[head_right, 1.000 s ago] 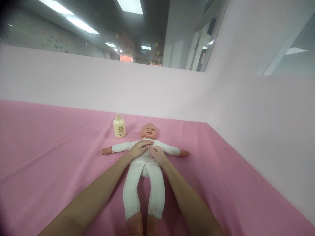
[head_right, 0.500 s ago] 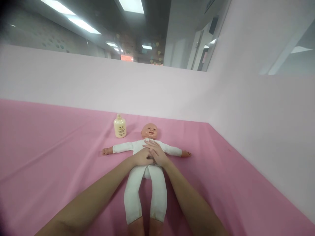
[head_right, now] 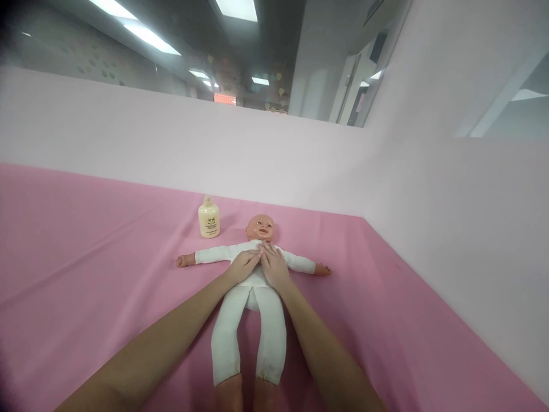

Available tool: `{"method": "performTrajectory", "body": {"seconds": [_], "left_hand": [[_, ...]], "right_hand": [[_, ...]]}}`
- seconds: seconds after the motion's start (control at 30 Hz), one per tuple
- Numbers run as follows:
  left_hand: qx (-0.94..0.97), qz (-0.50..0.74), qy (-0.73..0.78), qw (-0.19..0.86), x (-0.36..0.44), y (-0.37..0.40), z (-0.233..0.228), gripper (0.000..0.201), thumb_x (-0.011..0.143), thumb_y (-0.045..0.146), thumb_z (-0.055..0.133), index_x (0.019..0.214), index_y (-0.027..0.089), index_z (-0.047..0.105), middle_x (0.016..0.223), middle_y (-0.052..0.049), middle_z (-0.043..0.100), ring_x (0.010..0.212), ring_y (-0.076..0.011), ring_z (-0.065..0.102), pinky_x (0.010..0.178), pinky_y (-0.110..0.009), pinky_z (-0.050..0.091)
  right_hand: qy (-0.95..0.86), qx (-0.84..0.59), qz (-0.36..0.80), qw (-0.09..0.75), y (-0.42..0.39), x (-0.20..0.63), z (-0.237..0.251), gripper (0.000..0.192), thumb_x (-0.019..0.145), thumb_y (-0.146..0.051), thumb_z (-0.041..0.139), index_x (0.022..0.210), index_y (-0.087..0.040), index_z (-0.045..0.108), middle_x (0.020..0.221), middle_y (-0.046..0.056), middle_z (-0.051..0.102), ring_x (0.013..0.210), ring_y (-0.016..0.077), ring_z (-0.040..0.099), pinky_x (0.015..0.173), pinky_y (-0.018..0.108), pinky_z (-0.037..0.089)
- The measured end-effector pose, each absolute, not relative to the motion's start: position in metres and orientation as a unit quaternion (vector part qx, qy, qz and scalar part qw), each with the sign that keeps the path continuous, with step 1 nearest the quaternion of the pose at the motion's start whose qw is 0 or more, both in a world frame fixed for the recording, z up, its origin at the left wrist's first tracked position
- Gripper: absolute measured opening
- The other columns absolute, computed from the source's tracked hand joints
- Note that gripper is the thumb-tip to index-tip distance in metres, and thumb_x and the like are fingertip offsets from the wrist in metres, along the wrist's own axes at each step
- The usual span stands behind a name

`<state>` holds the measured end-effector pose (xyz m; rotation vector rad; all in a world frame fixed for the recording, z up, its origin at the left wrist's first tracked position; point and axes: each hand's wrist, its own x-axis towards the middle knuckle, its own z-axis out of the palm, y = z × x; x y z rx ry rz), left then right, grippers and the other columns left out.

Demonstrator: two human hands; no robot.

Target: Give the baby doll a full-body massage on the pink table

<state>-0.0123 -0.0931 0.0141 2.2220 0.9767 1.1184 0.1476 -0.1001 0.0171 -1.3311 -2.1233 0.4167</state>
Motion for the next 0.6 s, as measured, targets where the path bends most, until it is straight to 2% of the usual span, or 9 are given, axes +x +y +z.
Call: {"method": "performTrajectory", "body": {"seconds": [0.07,0.23,0.37,0.43,0.5,0.6], "left_hand": [[0.8,0.427,0.354,0.229,-0.016,-0.089,0.015,0.046,0.1,0.035,0.03,0.086,0.018,0.071,0.1,-0.006,0.074,0.095,-0.0188,0.065,0.094,-0.033,0.049],[0.786,0.436,0.381,0.214,-0.021,-0.085,0.013,0.048,0.101,0.038,0.029,0.085,0.02,0.071,0.127,-0.004,0.068,0.131,-0.0211,0.052,0.115,-0.04,0.035],[0.77,0.455,0.396,0.208,-0.023,-0.086,0.011,0.051,0.103,0.038,0.021,0.112,0.021,0.069,0.132,-0.005,0.064,0.134,-0.0194,0.05,0.116,-0.041,0.036],[0.767,0.469,0.392,0.194,-0.025,-0.087,0.012,0.053,0.103,0.039,0.019,0.126,0.02,0.063,0.139,-0.006,0.06,0.136,-0.0194,0.048,0.118,-0.042,0.033],[0.786,0.466,0.364,0.18,-0.027,-0.087,0.014,0.054,0.103,0.041,0.019,0.137,0.019,0.055,0.147,-0.007,0.052,0.141,-0.0201,0.041,0.121,-0.044,0.029],[0.843,0.404,0.304,0.183,-0.031,-0.088,0.018,0.053,0.103,0.044,0.022,0.139,0.023,0.056,0.149,-0.004,0.05,0.146,-0.0207,0.035,0.122,-0.045,0.024]], "right_hand": [[-0.761,-0.58,0.113,0.268,-0.102,0.145,0.014,0.057,0.103,-0.045,0.024,0.15,-0.017,0.04,0.157,0.012,0.037,0.148,0.0269,0.028,0.12,0.052,0.021],[-0.7,-0.682,0.033,0.211,-0.117,0.132,0.015,0.067,0.1,-0.044,0.034,0.147,0.004,0.037,0.15,0.031,0.039,0.143,0.0384,0.036,0.116,0.052,0.027],[-0.706,-0.688,0.009,0.17,-0.141,0.111,0.023,0.07,0.098,-0.037,0.039,0.144,0.016,0.032,0.145,0.041,0.037,0.138,0.0446,0.04,0.111,0.054,0.033],[-0.738,-0.656,0.001,0.161,-0.152,0.103,0.029,0.066,0.097,-0.032,0.039,0.144,0.014,0.033,0.147,0.039,0.035,0.139,0.0447,0.038,0.111,0.056,0.032],[-0.803,-0.569,0.008,0.175,-0.158,0.1,0.036,0.06,0.094,-0.024,0.041,0.147,0.004,0.037,0.149,0.031,0.039,0.141,0.0405,0.037,0.113,0.056,0.03],[-0.891,-0.397,0.074,0.208,-0.154,0.108,0.047,0.051,0.087,-0.015,0.045,0.137,-0.012,0.056,0.137,0.016,0.06,0.13,0.029,0.052,0.111,0.046,0.036]]}}
